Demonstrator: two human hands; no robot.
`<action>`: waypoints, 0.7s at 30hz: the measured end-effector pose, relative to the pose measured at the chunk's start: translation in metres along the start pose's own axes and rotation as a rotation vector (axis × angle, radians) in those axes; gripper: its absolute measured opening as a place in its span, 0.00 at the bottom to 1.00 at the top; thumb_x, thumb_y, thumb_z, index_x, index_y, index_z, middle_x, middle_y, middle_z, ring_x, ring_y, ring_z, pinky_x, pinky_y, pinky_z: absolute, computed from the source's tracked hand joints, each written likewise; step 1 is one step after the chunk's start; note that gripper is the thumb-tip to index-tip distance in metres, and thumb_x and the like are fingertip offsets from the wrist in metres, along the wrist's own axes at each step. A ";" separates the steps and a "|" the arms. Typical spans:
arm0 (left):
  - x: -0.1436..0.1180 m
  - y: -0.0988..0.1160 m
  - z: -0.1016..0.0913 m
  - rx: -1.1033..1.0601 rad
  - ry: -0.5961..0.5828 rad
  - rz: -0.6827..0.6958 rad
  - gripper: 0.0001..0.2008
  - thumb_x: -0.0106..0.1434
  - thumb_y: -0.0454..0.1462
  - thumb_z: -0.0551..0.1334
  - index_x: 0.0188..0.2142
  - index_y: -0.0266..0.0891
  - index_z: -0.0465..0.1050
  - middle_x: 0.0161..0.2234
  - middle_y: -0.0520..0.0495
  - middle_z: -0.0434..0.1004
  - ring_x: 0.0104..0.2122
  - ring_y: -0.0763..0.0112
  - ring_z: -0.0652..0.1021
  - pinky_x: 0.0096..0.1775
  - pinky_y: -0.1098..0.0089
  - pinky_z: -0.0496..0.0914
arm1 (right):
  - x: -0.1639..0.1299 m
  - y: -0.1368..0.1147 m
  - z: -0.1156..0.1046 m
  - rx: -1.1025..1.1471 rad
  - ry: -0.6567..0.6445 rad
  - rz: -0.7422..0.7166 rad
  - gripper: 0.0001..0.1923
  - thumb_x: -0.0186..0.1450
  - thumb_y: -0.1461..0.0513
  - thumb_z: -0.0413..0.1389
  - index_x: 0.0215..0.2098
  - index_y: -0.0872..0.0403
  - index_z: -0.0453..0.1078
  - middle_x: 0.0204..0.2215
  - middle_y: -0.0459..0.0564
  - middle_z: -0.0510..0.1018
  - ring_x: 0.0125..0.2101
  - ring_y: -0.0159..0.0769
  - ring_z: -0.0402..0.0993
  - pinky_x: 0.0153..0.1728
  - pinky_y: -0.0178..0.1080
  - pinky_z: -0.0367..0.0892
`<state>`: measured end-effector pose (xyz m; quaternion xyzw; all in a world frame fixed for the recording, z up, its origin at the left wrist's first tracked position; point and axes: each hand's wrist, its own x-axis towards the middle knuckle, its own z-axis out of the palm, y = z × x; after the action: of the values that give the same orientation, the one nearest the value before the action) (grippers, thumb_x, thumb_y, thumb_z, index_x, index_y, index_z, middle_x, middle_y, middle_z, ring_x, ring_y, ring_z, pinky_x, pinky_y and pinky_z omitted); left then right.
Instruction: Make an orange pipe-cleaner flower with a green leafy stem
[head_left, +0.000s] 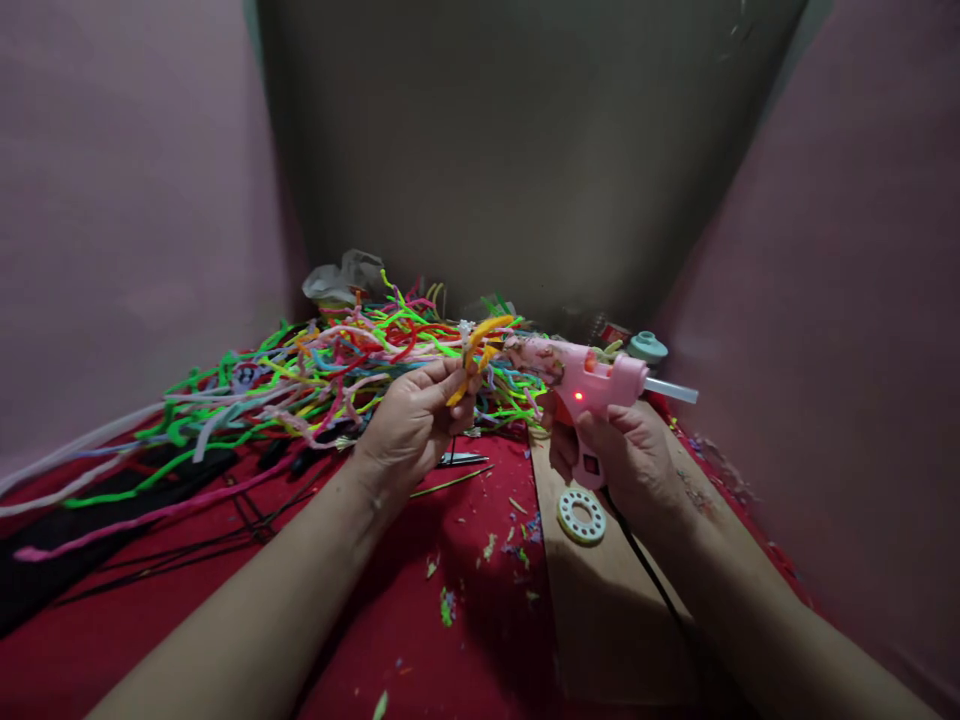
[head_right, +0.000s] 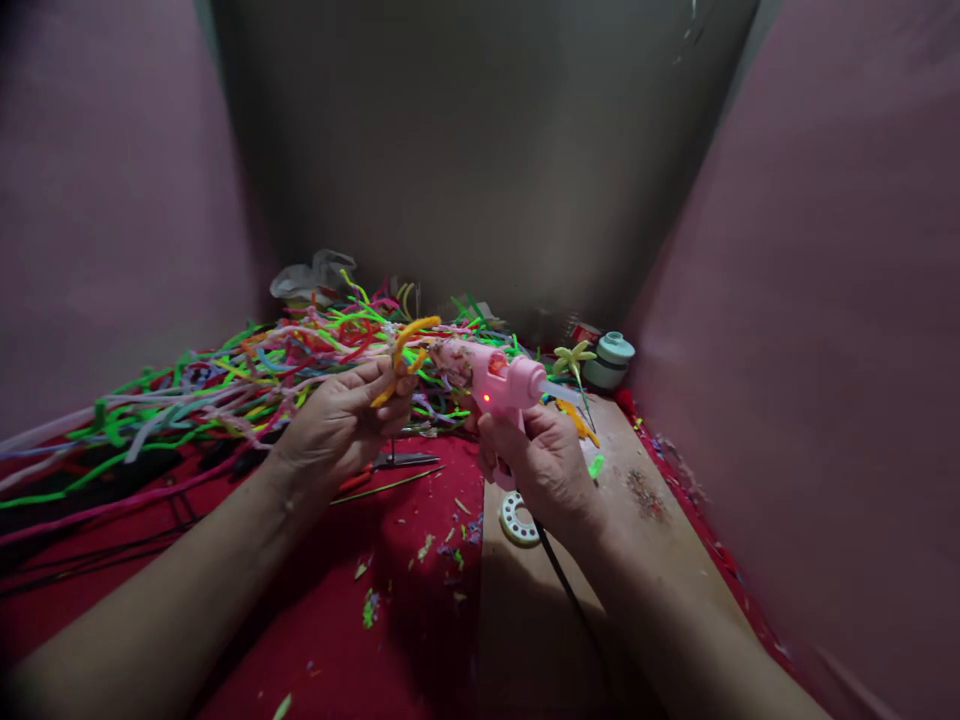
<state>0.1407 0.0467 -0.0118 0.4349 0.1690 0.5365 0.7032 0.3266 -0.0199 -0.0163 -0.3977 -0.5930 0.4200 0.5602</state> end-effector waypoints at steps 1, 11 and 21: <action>0.000 0.000 0.000 0.002 -0.002 0.000 0.06 0.54 0.34 0.66 0.27 0.32 0.71 0.23 0.51 0.67 0.18 0.84 0.60 0.19 0.79 0.56 | -0.001 0.001 0.000 0.005 0.002 0.007 0.20 0.59 0.48 0.56 0.20 0.54 0.62 0.15 0.44 0.65 0.16 0.28 0.57 0.19 0.35 0.51; -0.001 -0.003 0.002 0.019 0.012 0.009 0.07 0.53 0.34 0.66 0.27 0.31 0.71 0.23 0.51 0.66 0.17 0.84 0.60 0.19 0.79 0.53 | -0.008 0.009 -0.003 0.045 0.010 0.059 0.19 0.58 0.48 0.57 0.25 0.55 0.66 0.16 0.44 0.65 0.17 0.27 0.57 0.18 0.34 0.50; 0.001 -0.007 -0.001 0.014 0.014 -0.022 0.08 0.52 0.34 0.68 0.28 0.29 0.73 0.23 0.50 0.69 0.17 0.85 0.62 0.19 0.81 0.55 | -0.011 0.012 -0.007 0.015 0.047 0.041 0.17 0.59 0.50 0.58 0.29 0.56 0.70 0.15 0.43 0.65 0.15 0.25 0.55 0.16 0.32 0.50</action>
<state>0.1449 0.0477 -0.0179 0.4342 0.1821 0.5306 0.7048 0.3346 -0.0265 -0.0308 -0.4154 -0.5681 0.4262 0.5684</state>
